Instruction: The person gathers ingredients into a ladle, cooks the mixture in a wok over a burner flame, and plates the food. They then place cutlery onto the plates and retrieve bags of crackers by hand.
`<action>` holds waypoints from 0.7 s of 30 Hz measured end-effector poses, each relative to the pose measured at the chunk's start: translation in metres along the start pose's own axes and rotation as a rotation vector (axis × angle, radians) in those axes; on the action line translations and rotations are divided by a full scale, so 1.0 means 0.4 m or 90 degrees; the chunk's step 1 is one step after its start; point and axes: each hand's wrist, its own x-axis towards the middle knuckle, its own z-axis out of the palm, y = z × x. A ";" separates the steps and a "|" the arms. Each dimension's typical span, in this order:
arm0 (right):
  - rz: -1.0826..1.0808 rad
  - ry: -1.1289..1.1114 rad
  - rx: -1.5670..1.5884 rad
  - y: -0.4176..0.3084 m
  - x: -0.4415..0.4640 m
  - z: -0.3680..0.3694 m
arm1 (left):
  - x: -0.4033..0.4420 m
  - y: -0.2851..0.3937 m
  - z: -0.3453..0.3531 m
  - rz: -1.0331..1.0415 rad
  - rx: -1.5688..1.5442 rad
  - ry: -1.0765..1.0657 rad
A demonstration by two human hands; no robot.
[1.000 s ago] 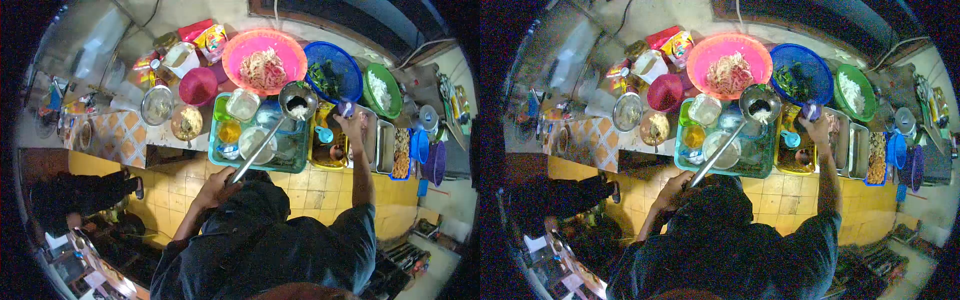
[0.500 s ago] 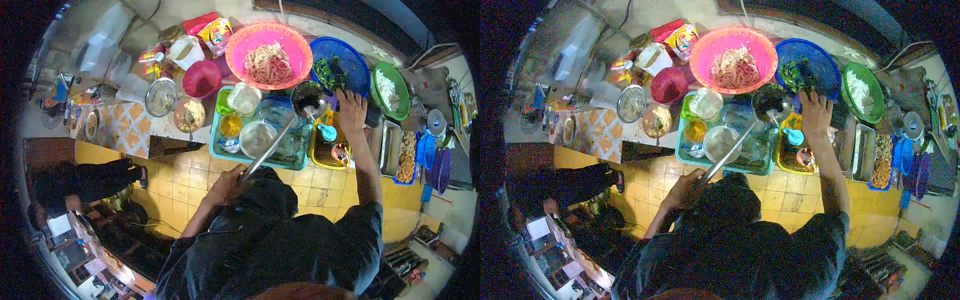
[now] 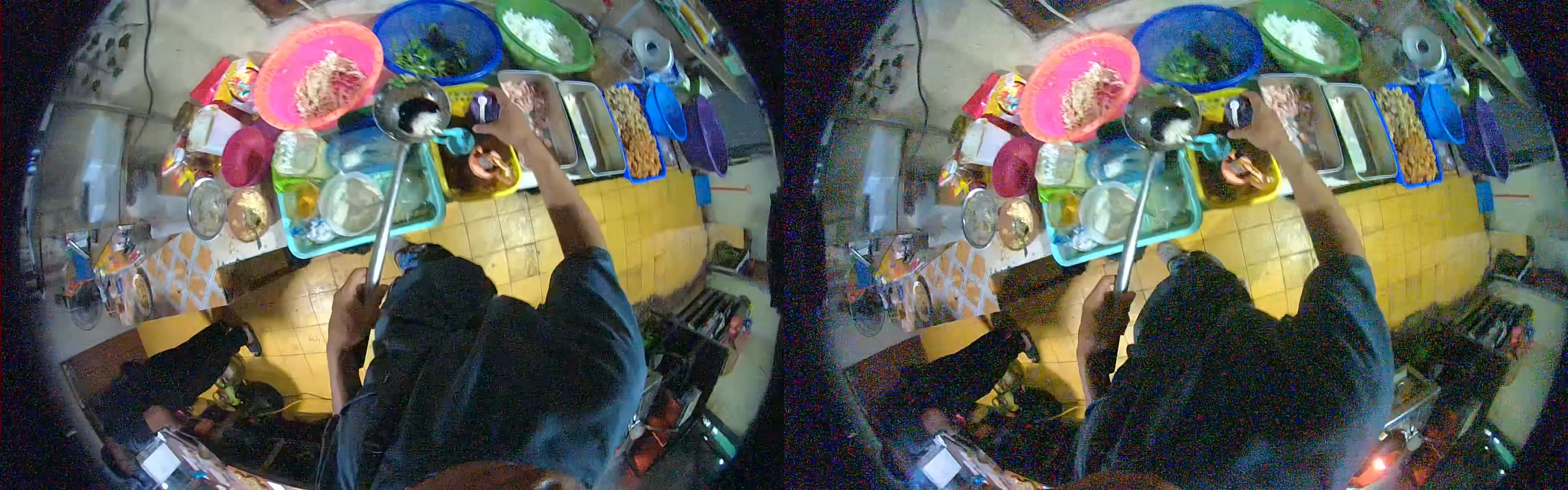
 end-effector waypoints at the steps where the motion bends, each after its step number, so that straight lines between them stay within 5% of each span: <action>1: 0.012 -0.028 -0.028 0.009 -0.016 -0.026 | -0.017 0.001 0.021 0.001 0.081 0.027; 2: -0.088 0.047 0.068 0.068 -0.039 -0.021 | -0.021 -0.017 0.045 0.024 0.037 0.048; 5: -0.017 0.048 0.207 0.053 -0.129 -0.148 | -0.029 -0.040 0.107 0.040 0.054 0.085; 7: -0.010 0.042 0.130 0.171 -0.164 -0.214 | -0.029 -0.054 0.151 0.046 -0.044 0.070; 9: 0.168 -0.006 0.058 0.204 -0.238 -0.312 | -0.037 -0.072 0.207 0.073 -0.076 0.102; 12: 0.043 0.073 -0.041 0.423 -0.293 -0.379 | -0.052 -0.057 0.282 0.053 -0.126 0.094; 16: 0.079 0.125 -0.015 0.562 -0.335 -0.416 | -0.045 -0.039 0.357 0.048 -0.134 0.103; 21: -0.008 0.083 -0.075 0.440 -0.270 -0.453 | -0.026 0.048 0.463 0.022 -0.094 0.196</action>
